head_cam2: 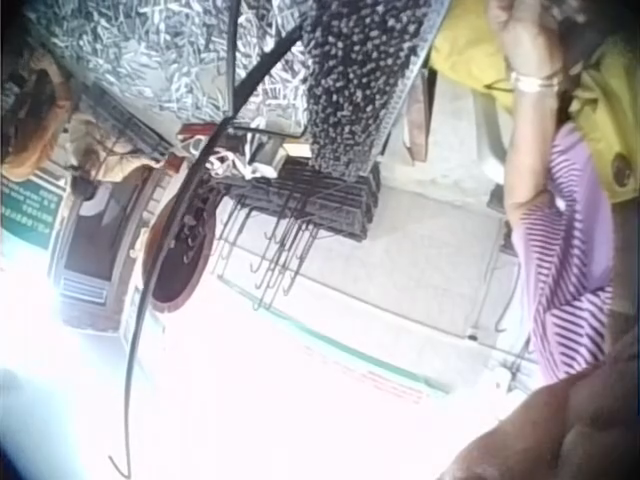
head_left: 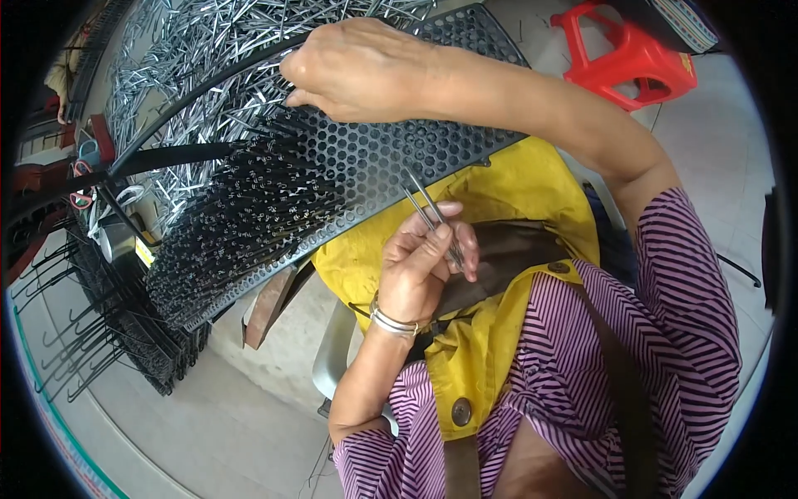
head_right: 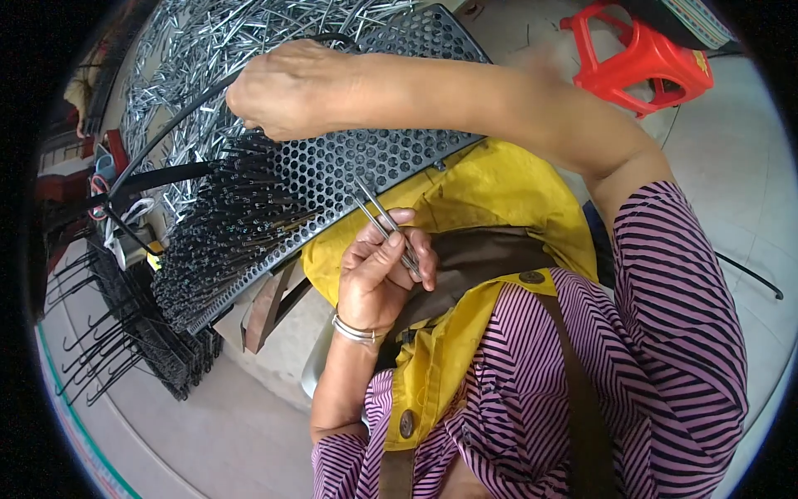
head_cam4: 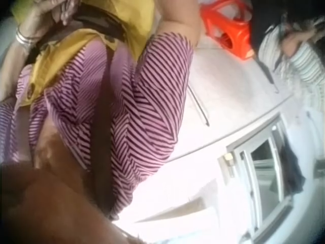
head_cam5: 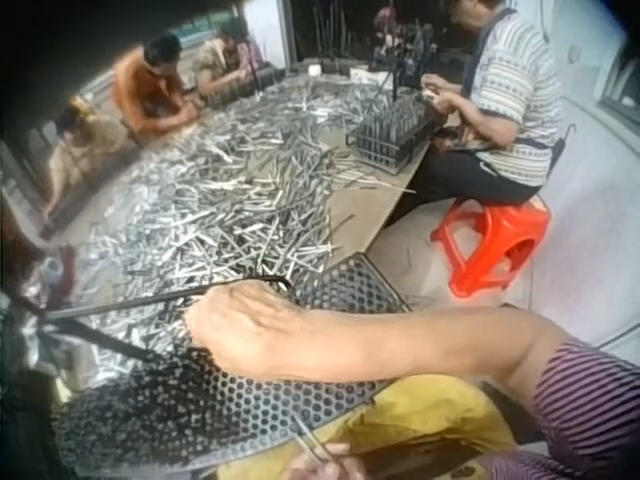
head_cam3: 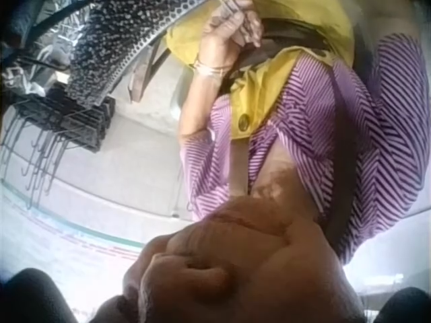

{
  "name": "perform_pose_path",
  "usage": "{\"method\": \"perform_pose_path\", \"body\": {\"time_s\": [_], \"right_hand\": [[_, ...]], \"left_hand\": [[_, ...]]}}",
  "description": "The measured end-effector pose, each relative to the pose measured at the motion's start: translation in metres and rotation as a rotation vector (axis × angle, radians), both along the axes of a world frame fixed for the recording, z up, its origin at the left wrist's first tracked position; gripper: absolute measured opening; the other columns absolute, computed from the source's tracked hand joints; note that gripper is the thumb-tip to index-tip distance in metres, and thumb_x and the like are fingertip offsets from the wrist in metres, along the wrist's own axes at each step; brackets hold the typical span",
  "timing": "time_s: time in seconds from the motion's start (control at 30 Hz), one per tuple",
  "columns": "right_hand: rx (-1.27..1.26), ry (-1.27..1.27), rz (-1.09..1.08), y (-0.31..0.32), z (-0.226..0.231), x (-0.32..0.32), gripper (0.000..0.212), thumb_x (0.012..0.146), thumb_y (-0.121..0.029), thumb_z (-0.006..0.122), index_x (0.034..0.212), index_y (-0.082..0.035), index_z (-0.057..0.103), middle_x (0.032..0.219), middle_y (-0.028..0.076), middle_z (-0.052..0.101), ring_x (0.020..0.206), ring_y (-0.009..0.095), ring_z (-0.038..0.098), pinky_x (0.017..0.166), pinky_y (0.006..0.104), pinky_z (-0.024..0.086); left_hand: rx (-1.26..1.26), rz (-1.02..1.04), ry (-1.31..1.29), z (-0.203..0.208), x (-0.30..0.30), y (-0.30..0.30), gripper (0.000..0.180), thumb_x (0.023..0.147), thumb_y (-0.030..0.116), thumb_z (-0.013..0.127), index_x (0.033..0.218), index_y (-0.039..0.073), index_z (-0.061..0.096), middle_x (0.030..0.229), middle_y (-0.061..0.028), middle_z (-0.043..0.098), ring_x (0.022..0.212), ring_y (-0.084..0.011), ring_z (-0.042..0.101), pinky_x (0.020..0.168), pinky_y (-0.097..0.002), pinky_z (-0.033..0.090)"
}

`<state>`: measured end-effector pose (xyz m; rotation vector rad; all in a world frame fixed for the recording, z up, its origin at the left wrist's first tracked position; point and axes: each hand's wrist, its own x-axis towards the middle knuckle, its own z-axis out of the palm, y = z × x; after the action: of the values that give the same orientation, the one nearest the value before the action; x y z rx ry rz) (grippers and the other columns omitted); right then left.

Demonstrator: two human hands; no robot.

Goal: Insert metal rods into a perforated grid plate.

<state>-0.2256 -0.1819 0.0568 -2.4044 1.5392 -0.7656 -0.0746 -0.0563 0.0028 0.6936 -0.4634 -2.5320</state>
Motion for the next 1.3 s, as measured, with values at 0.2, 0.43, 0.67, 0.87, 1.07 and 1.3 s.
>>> {"method": "perform_pose_path", "body": {"time_s": [0.2,0.43,0.67,0.87,1.07,1.3], "right_hand": [[-0.113,-0.224,-0.024,0.039,-0.005,-0.019,0.020,0.076,-0.015,0.059,0.066,0.002,0.053,0.049,0.015,0.050,0.042,0.024,0.051,0.040,0.0289,0.040],[0.920,-0.941,0.119,0.066,-0.006,-0.017,0.010,0.073,-0.003,0.061,0.079,0.005,0.058,0.054,0.003,0.055,0.044,0.005,0.050,0.040,0.0162,0.037],[1.043,-1.183,0.002,0.072,-0.011,-0.020,0.009,0.072,-0.002,0.062,0.076,0.004,0.058,0.056,0.004,0.057,0.042,0.005,0.050,0.040,0.0159,0.039],[1.039,-1.062,0.055,0.069,-0.006,-0.024,0.010,0.072,-0.004,0.064,0.075,0.003,0.058,0.057,0.004,0.057,0.044,0.006,0.051,0.041,0.0162,0.041],[0.378,-1.259,0.025,0.048,0.006,-0.035,0.007,0.078,-0.003,0.057,0.073,0.002,0.056,0.065,0.005,0.059,0.053,0.006,0.054,0.046,0.0193,0.043],[-0.255,-0.810,-0.100,0.026,-0.015,-0.012,0.009,0.070,-0.009,0.065,0.073,-0.003,0.059,0.058,0.002,0.057,0.053,0.005,0.052,0.049,0.0204,0.042]], "left_hand": [[-0.022,0.061,0.037,0.006,0.002,-0.004,0.026,0.086,0.010,0.045,0.110,0.000,0.046,0.080,-0.0143,0.055,0.064,-0.0210,0.054,0.055,-0.0295,0.046],[-0.083,0.035,0.055,0.015,-0.002,-0.013,0.029,0.085,0.012,0.047,0.109,-0.004,0.046,0.085,-0.0181,0.056,0.064,-0.0235,0.055,0.055,-0.0311,0.047],[-0.128,0.035,-0.045,0.025,0.000,-0.021,0.028,0.083,0.013,0.051,0.103,-0.006,0.049,0.087,-0.0205,0.058,0.064,-0.0263,0.058,0.051,-0.0310,0.048],[-0.127,0.022,-0.160,0.031,-0.003,-0.021,0.033,0.082,0.014,0.054,0.106,-0.007,0.046,0.092,-0.0209,0.057,0.072,-0.0264,0.059,0.058,-0.0322,0.050],[-0.056,0.014,-0.066,0.020,0.002,-0.013,0.048,0.083,0.017,0.053,0.119,-0.006,0.032,0.109,-0.0219,0.048,0.091,-0.0271,0.055,0.078,-0.0341,0.046],[-0.017,-0.017,-0.092,0.011,0.001,-0.003,0.039,0.085,0.015,0.047,0.117,-0.005,0.036,0.106,-0.0237,0.050,0.088,-0.0297,0.056,0.076,-0.0370,0.048]]}}
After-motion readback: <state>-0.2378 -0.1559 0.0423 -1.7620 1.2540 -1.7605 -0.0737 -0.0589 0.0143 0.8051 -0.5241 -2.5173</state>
